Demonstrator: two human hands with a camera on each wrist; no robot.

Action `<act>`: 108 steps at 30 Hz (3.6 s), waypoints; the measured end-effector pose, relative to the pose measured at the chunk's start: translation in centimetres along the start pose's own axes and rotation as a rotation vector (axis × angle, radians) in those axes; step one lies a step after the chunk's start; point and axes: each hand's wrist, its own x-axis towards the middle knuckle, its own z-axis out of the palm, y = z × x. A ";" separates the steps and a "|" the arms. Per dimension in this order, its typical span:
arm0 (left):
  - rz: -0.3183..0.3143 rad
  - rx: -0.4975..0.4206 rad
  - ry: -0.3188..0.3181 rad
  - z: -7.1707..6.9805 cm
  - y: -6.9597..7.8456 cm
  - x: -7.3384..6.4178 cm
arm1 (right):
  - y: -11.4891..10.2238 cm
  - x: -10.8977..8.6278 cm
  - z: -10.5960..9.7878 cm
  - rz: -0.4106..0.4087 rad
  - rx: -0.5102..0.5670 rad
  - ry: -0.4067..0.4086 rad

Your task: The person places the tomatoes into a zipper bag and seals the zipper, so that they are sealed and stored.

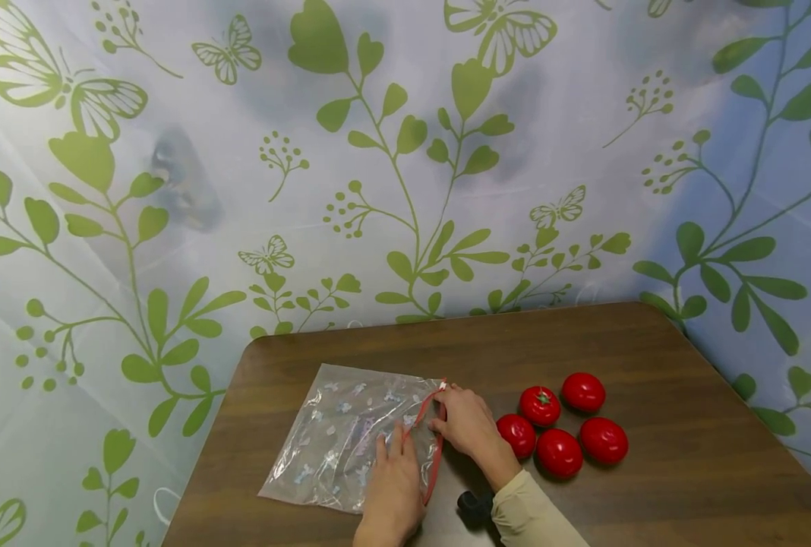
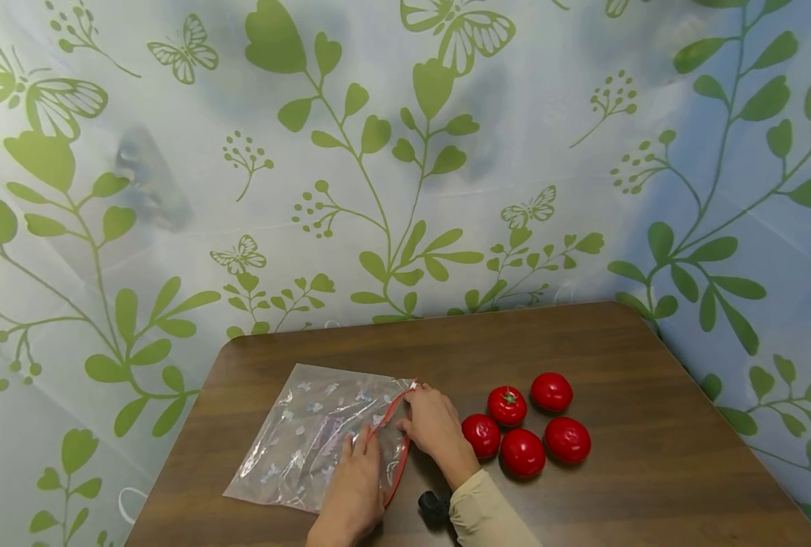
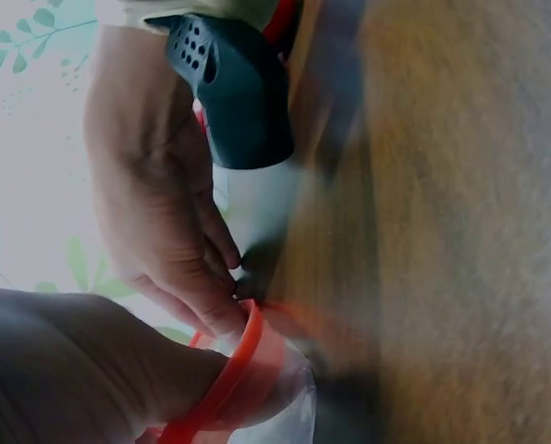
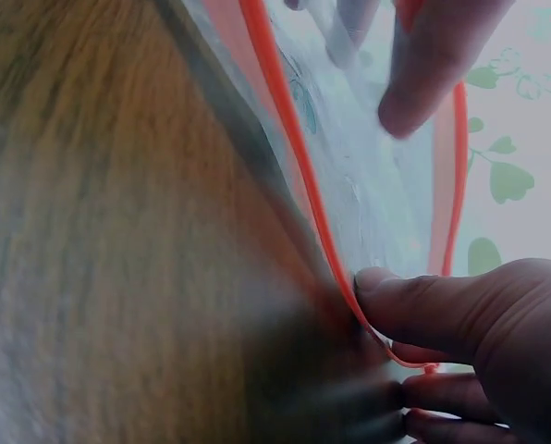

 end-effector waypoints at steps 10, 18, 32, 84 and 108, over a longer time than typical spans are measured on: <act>-0.153 -0.111 0.047 0.3 1.0 0.0 | 0.1 0.1 0.4 0.036 0.011 -0.062; -0.184 -0.131 0.026 0.5 1.3 0.0 | 0.3 -1.0 -0.6 -0.013 0.074 -0.022; -0.193 -0.140 0.080 0.5 1.4 -0.1 | 0.4 -3.6 -6.2 -0.029 0.213 -0.009; -0.216 -0.166 0.112 0.8 1.0 -0.2 | 13.0 -15.3 -17.4 0.271 0.226 -0.040; -0.232 -0.182 0.106 0.6 0.9 -0.2 | 18.7 -17.2 -16.8 0.371 0.179 -0.090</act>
